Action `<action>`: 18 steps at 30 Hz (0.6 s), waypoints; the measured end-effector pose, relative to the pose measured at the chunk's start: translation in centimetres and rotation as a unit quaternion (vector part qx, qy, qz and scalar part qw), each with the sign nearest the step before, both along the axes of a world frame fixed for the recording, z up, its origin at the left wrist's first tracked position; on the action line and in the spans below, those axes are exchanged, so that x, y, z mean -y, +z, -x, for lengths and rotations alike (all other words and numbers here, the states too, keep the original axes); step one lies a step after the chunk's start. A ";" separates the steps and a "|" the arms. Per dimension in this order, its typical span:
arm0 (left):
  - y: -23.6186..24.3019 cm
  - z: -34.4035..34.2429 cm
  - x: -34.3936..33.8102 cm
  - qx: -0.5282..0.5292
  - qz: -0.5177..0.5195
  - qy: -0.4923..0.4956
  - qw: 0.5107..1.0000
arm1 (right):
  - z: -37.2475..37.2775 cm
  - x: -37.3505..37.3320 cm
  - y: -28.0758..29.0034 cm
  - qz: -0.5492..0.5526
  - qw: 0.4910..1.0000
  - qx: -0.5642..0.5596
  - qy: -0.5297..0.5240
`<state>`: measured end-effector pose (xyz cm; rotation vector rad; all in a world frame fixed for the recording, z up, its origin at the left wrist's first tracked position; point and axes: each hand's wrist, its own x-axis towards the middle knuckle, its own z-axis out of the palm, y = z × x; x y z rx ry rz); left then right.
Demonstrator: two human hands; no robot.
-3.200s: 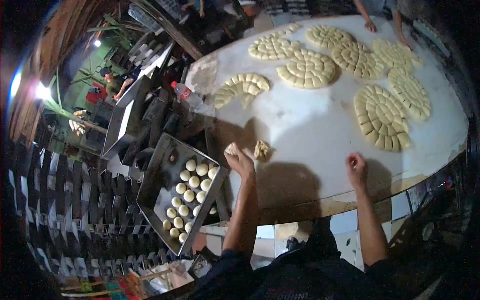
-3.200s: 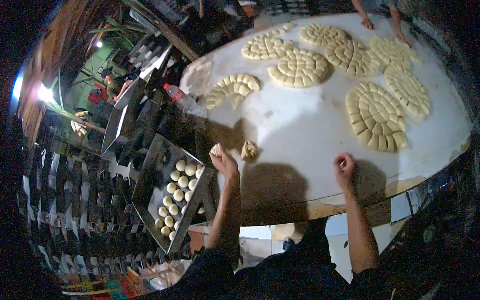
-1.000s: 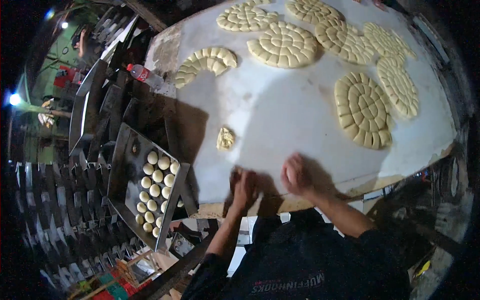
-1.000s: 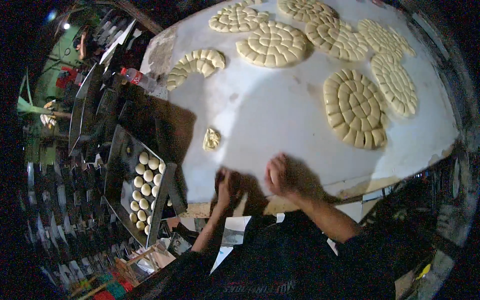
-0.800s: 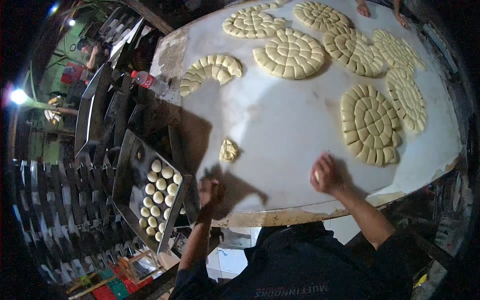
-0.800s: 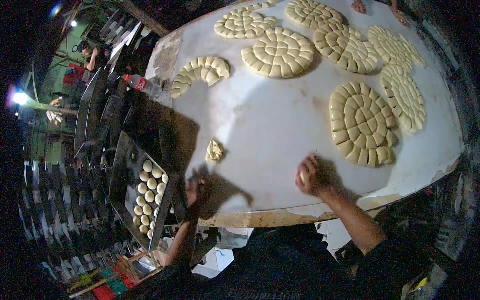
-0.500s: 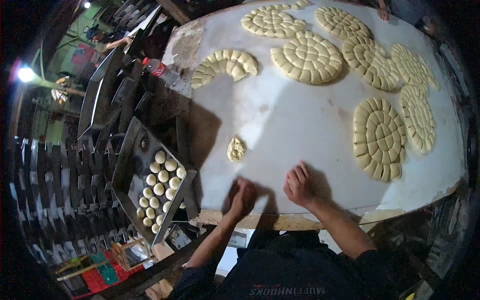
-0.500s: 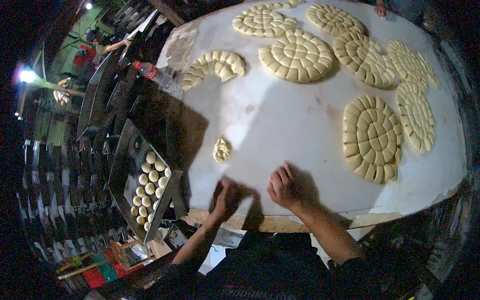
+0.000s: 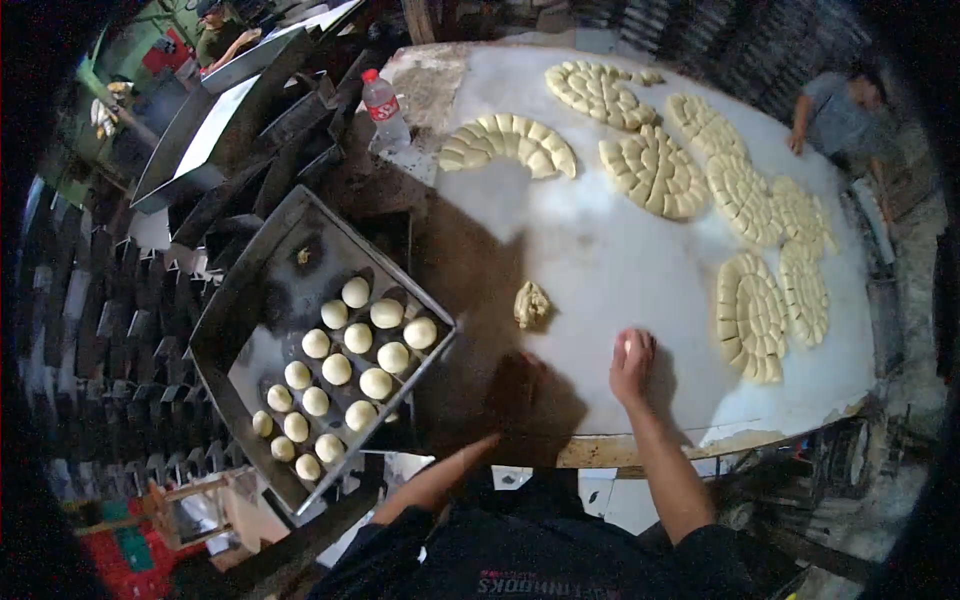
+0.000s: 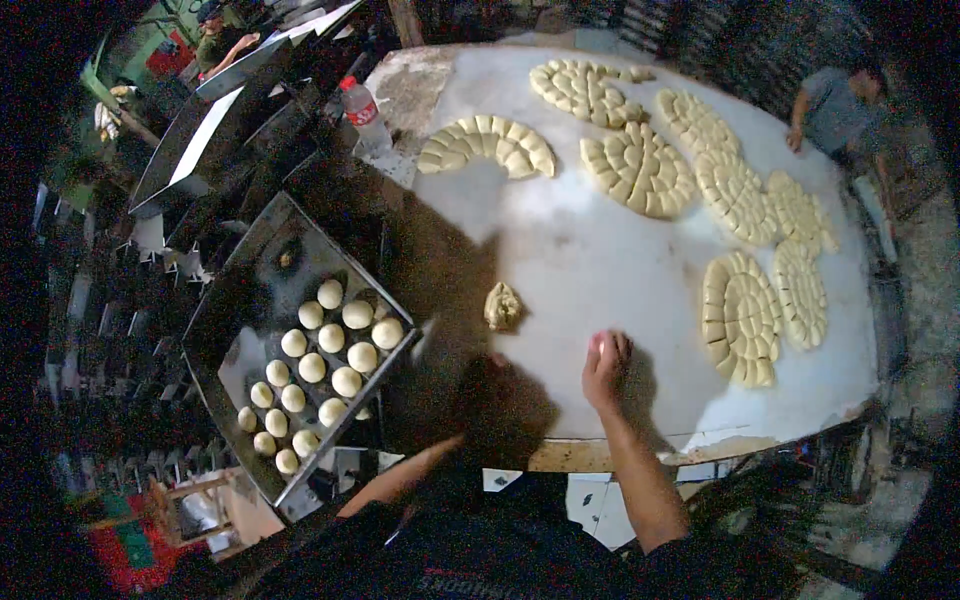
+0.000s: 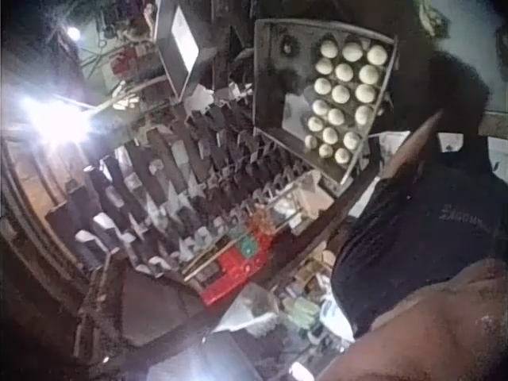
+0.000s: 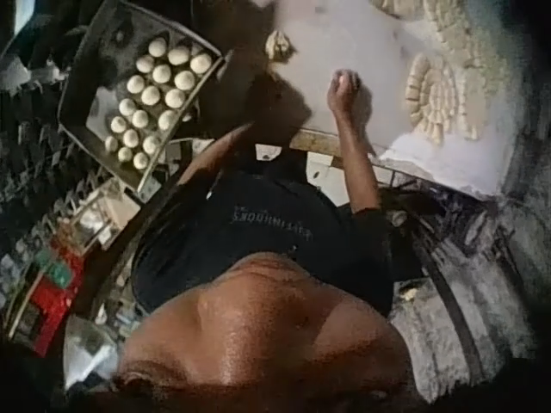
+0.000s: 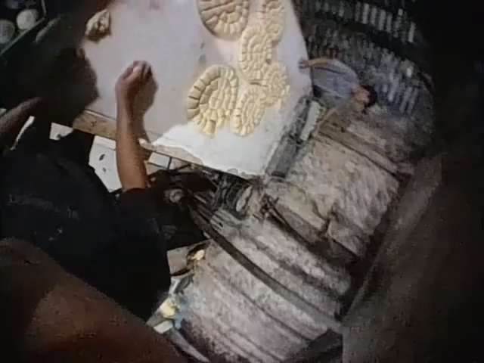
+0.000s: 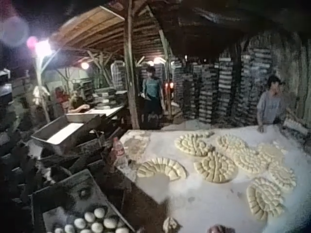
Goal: Shaping individual pieces of dough and arranging them into a baking tray for baking.
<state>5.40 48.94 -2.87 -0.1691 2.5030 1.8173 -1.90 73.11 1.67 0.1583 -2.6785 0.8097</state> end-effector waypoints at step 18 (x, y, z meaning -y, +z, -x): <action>13.1 -6.7 9.1 -0.165 0.019 -0.138 0.976 | -12.1 16.6 9.1 0.118 0.962 0.005 0.246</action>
